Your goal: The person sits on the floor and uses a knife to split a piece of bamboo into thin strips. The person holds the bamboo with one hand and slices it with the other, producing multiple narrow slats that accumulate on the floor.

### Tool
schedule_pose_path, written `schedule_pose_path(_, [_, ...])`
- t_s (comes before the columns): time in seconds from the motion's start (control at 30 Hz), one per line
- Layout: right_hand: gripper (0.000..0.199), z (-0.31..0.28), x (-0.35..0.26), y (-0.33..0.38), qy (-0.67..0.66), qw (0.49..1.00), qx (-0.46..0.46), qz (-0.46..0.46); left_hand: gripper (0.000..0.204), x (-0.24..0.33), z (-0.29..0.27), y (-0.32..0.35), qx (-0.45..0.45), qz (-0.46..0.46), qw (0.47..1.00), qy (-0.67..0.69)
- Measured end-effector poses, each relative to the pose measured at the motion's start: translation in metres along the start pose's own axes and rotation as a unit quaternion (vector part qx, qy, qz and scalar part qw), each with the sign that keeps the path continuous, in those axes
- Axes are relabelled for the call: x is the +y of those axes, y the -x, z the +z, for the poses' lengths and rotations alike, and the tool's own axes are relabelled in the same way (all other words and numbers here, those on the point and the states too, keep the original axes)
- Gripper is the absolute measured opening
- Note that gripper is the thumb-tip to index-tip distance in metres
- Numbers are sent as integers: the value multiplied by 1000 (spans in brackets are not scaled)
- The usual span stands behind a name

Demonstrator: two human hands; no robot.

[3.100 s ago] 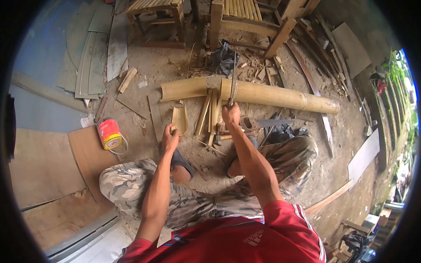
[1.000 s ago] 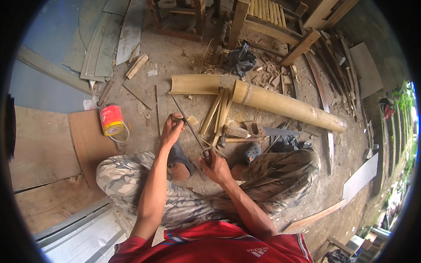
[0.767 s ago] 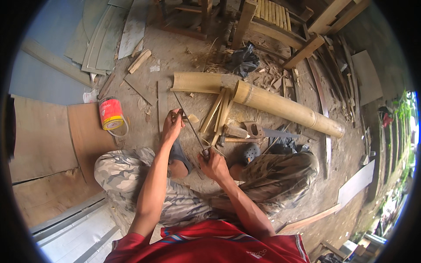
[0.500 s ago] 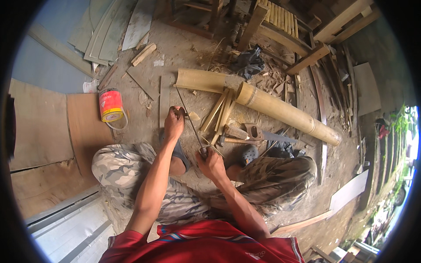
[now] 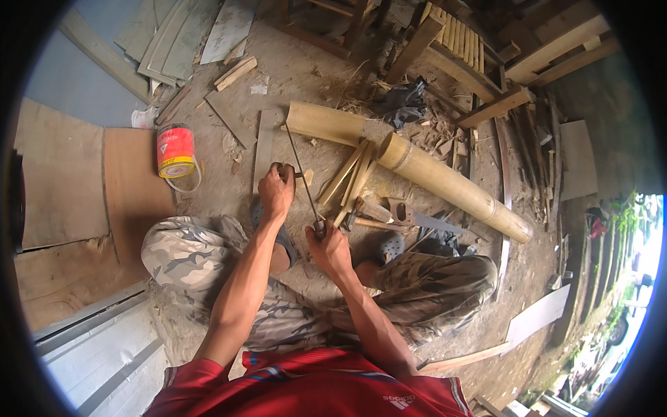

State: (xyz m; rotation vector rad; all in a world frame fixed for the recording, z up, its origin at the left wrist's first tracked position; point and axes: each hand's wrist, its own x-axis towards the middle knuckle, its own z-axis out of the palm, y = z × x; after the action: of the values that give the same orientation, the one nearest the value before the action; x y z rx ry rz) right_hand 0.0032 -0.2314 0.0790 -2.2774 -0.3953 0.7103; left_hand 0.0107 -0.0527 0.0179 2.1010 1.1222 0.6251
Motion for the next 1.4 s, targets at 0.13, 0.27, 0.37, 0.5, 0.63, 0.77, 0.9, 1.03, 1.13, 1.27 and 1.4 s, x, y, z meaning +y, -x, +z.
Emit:
schedule_pose_path(0.13, [40, 1, -4, 1, -25, 1000, -4, -2, 32, 1, -5, -3, -5, 9, 1000, -25])
schedule_pose_path(0.27, [38, 0, -1, -3, -14, 1000, 2, -10, 38, 7, -7, -1, -29, -23, 998, -49])
schedule_pose_path(0.37, [36, 1, 3, -4, -15, 1000, -2, -8, 44, 4, -5, 1, 27, 21, 999, -34])
schedule_pose_path(0.5, [34, 5, 5, -4, -37, 999, -3, -12, 47, -17, 10, 2, 52, 28, 990, 125])
schedule_pose_path(0.63, [32, 10, 15, -6, -37, 999, 13, -12, 47, -14, 9, 2, -55, -32, 991, 118])
schedule_pose_path(0.77, [33, 14, 16, -6, -33, 999, 10, -9, 54, -27, 20, -1, 14, 22, 972, 232])
schedule_pose_path(0.9, [33, 18, 19, -2, -34, 999, 8, -8, 64, -31, 32, -13, 2, -107, 893, 436])
schedule_pose_path(1.03, [34, 19, 17, -1, -24, 1000, -1, 10, 61, -30, 39, -21, -9, -201, 825, 528])
schedule_pose_path(1.13, [33, 19, 12, 1, -31, 999, 2, 10, 57, -24, 39, -24, 12, -218, 809, 546])
schedule_pose_path(1.27, [30, 10, 5, 7, -32, 999, 39, -17, 56, 5, 26, -26, 32, -188, 806, 561])
schedule_pose_path(1.4, [28, 3, -3, 7, -52, 998, 22, 1, 52, 11, 24, -26, 70, -162, 844, 507])
